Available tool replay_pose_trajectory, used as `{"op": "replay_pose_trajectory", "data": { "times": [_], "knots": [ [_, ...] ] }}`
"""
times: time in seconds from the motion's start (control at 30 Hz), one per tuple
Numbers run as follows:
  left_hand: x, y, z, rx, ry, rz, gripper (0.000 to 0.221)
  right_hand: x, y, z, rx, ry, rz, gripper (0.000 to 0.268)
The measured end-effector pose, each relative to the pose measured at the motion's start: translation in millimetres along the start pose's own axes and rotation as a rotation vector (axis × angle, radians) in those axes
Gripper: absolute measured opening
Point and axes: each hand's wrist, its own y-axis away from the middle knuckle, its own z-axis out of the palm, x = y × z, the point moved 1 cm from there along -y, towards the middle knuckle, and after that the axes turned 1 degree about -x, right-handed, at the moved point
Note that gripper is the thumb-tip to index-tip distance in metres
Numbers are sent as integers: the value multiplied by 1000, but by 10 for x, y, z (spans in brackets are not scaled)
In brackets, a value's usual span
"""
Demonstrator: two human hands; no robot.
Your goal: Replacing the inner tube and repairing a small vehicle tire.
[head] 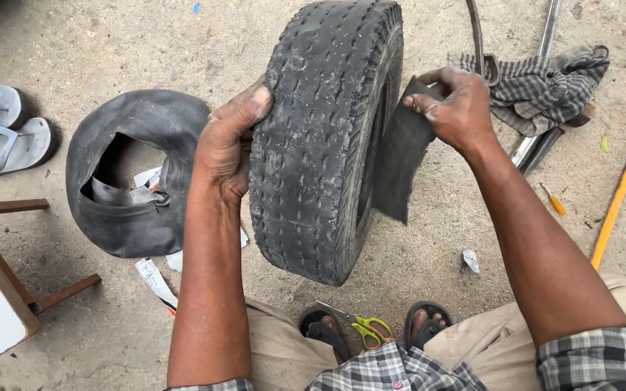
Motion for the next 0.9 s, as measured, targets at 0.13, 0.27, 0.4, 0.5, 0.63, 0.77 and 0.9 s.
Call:
{"op": "replay_pose_trajectory", "data": {
  "times": [0.13,0.27,0.4,0.5,0.63,0.77,0.9],
  "knots": [
    [-13,-1,11,-37,-30,20,73,166,54,148,133,-74,9,33],
    [-18,-57,58,-42,-31,-1,73,515,107,288,155,-129,-46,27],
    [-34,-10,10,-44,-36,-7,73,223,404,-31,226,-93,-128,23],
    [28,-14,40,-62,-13,4,74,98,518,-249,248,-259,-184,25],
    [32,-9,14,-13,-13,-20,73,337,369,-121,254,-317,-154,25],
    [36,-7,5,-50,19,9,72,693,254,-10,152,-105,117,33],
    [-18,-38,-62,-29,-24,20,67,943,414,-177,-58,-335,358,51]
  ]
}}
